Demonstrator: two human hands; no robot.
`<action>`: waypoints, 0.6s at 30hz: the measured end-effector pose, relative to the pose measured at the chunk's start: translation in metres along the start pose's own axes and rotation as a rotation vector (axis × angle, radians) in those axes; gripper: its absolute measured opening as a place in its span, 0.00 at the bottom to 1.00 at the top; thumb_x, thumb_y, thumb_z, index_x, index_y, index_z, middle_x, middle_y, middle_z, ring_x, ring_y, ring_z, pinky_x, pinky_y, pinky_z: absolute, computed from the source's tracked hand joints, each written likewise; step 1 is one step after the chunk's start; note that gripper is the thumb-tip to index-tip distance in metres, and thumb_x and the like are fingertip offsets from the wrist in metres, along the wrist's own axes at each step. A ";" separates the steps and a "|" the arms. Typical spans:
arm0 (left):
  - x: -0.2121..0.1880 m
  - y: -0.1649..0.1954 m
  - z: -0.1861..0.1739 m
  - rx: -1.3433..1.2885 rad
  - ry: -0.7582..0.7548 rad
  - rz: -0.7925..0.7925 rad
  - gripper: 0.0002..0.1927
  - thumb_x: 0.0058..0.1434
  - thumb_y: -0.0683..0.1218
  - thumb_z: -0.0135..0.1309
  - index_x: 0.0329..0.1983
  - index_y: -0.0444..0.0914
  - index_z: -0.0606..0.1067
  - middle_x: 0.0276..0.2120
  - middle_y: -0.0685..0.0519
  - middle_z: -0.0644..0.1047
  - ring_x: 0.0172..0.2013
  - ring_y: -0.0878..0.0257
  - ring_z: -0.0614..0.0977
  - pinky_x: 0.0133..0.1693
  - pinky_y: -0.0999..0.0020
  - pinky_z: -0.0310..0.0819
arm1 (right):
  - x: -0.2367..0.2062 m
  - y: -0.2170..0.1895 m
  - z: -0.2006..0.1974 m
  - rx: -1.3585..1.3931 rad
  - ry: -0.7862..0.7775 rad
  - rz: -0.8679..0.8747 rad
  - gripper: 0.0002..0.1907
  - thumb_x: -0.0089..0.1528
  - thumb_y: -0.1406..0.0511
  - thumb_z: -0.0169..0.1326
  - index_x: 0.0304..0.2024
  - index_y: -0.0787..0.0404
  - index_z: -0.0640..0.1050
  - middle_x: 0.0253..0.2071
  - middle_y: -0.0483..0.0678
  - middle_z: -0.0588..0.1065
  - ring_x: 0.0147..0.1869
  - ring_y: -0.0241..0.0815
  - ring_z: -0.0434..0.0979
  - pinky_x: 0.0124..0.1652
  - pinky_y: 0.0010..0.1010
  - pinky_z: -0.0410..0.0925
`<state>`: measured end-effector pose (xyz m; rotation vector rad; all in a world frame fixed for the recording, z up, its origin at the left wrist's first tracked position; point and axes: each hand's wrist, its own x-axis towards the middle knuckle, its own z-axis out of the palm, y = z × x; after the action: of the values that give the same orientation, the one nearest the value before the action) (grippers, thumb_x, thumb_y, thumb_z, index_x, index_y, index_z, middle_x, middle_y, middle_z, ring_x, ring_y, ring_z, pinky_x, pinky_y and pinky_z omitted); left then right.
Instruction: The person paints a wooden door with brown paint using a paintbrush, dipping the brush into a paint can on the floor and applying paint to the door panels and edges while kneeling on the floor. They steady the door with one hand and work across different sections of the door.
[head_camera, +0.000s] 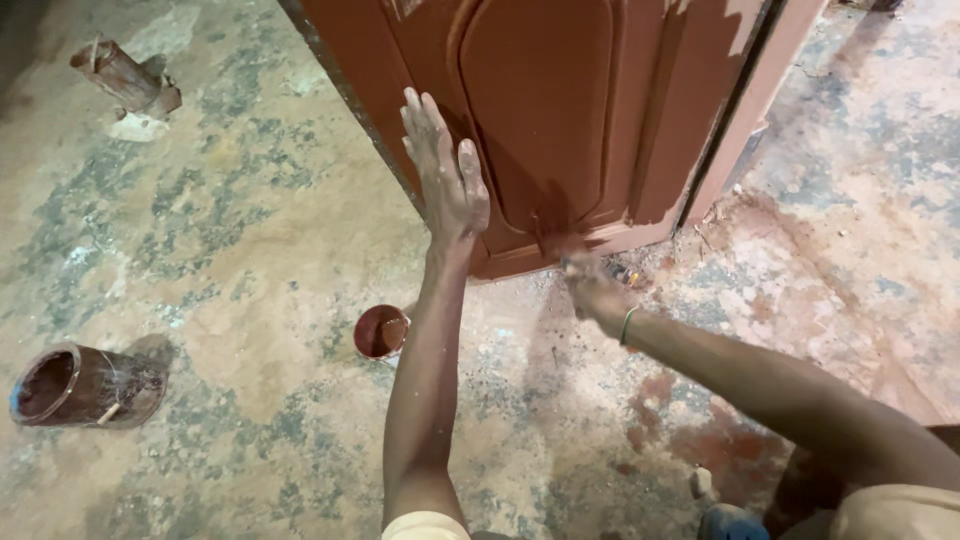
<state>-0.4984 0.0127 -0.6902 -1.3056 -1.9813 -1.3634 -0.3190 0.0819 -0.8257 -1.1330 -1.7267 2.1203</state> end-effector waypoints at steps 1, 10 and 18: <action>-0.001 -0.001 0.002 0.004 -0.004 0.004 0.35 0.79 0.62 0.27 0.83 0.43 0.44 0.82 0.46 0.41 0.82 0.44 0.41 0.78 0.37 0.33 | 0.000 -0.011 -0.005 -0.037 0.003 -0.001 0.15 0.70 0.64 0.41 0.59 0.54 0.70 0.28 0.48 0.66 0.21 0.34 0.58 0.17 0.22 0.53; -0.004 -0.008 0.019 0.010 0.031 0.026 0.33 0.81 0.59 0.29 0.84 0.43 0.44 0.81 0.46 0.41 0.81 0.44 0.41 0.80 0.35 0.33 | -0.083 -0.116 -0.033 -0.062 0.018 -0.870 0.22 0.72 0.71 0.40 0.68 0.54 0.56 0.41 0.50 0.64 0.26 0.31 0.63 0.20 0.15 0.63; -0.016 -0.005 0.035 0.106 0.020 0.052 0.33 0.79 0.58 0.29 0.83 0.43 0.43 0.82 0.47 0.41 0.82 0.45 0.42 0.79 0.35 0.34 | 0.000 -0.043 -0.028 -0.371 0.176 -0.684 0.24 0.70 0.70 0.42 0.68 0.56 0.56 0.49 0.60 0.70 0.39 0.46 0.76 0.35 0.29 0.75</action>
<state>-0.4895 0.0356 -0.7198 -1.2813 -1.9645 -1.2262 -0.3149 0.1164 -0.7879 -0.6241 -2.0774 1.2990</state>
